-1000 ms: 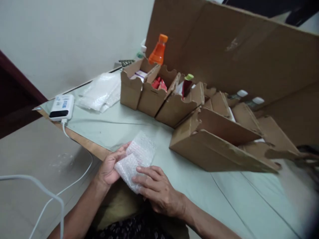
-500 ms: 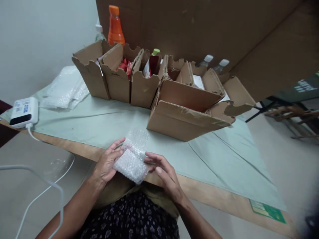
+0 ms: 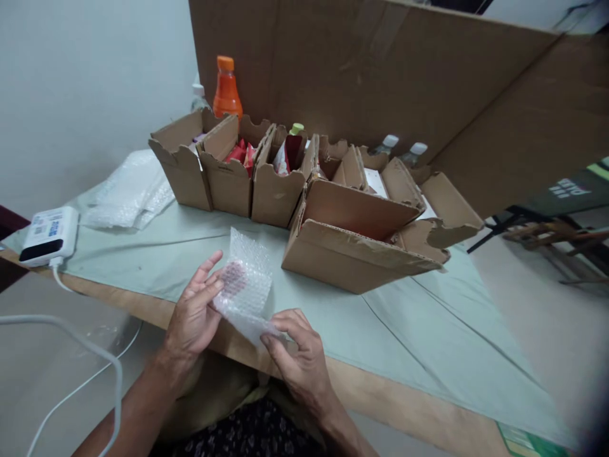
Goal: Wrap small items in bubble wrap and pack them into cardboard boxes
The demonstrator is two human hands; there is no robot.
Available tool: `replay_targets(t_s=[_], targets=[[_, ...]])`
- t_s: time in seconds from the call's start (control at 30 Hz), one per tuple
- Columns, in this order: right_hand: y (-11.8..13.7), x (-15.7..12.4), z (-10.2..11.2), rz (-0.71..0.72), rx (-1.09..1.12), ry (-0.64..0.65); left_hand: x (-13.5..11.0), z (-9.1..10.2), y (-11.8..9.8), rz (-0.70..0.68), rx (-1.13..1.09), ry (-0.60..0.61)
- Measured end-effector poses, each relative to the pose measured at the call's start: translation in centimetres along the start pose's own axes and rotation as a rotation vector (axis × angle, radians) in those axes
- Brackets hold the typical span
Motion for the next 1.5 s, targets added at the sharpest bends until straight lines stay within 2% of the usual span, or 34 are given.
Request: replay_targets(t_s=[0.1,0.17,0.2,0.27,0.37,0.4,0.47,0.53,0.6,0.7,0.77,0.83,0.9,0.97,1.03,1.23,1.33,1.43,1.5], targets=[[-0.4,1.2,-0.6,0.101,-0.028,0.021,1.6,1.7,-0.1,-0.102,0.044,-0.132],[-0.9,1.7,-1.6,0.087,-0.021,0.116,1.6,3.5,0.1,-0.245,0.134,-0.232],[-1.2,1.9,-2.1,0.068,-0.017,0.172,1.2,4.3,0.3,-0.32,0.202,-0.241],[-1.6,2.3,-3.0,0.028,-0.025,0.265,-0.3,5.7,0.7,-0.398,0.368,-0.153],[-2.0,3.1,-3.9,-0.024,-0.051,0.36,-2.3,6.6,1.2,-0.357,0.632,0.033],[-2.3,3.3,-4.1,-0.035,-0.06,0.384,-2.6,6.6,1.4,-0.356,0.705,0.039],[-3.0,3.8,-4.2,-0.051,-0.091,0.421,-2.4,6.4,1.9,-0.4,0.824,-0.033],[-4.0,4.1,-4.0,-0.061,-0.153,0.419,-1.3,6.1,2.3,-0.467,0.923,-0.132],[-4.9,4.1,-3.4,-0.04,-0.231,0.362,-0.1,6.0,2.6,-0.532,1.026,-0.202],[-5.3,3.4,-2.1,0.121,-0.372,0.22,0.9,6.0,2.7,-0.607,1.177,-0.246],[-4.7,2.8,-1.4,0.266,-0.454,0.18,1.0,6.0,2.8,-0.633,1.245,-0.254],[-3.7,2.3,-1.3,0.376,-0.475,0.249,1.0,6.0,3.0,-0.658,1.281,-0.266],[-2.9,2.1,-1.6,0.432,-0.458,0.378,1.0,5.9,3.1,-0.681,1.295,-0.277],[-2.7,2.2,-2.2,0.438,-0.458,0.489,1.1,6.0,3.2,-0.701,1.299,-0.284],[-3.0,2.5,-2.7,0.423,-0.478,0.534,1.2,6.1,3.3,-0.708,1.301,-0.277],[-4.2,3.3,-2.7,0.459,-0.427,0.471,0.5,6.2,2.8,-0.696,1.207,-0.209],[-4.2,4.3,-2.8,0.383,-0.33,0.374,-0.2,6.3,2.3,-0.76,1.145,-0.127],[-3.1,7.1,-3.3,0.282,-0.251,0.388,-0.5,6.9,1.6,-0.815,1.074,-0.096],[-1.4,9.7,-3.4,0.273,-0.19,0.429,-0.4,7.5,0.9,-0.822,0.986,-0.109]])
Point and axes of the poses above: each hand's wrist, its own x-axis towards the middle knuckle, its own z-axis out of the back of the hand, y = z × x, the point moved 1 cm from there along x, towards the middle knuckle, and after that the axes turned 11 degrees about z, right-handed, at the moved point
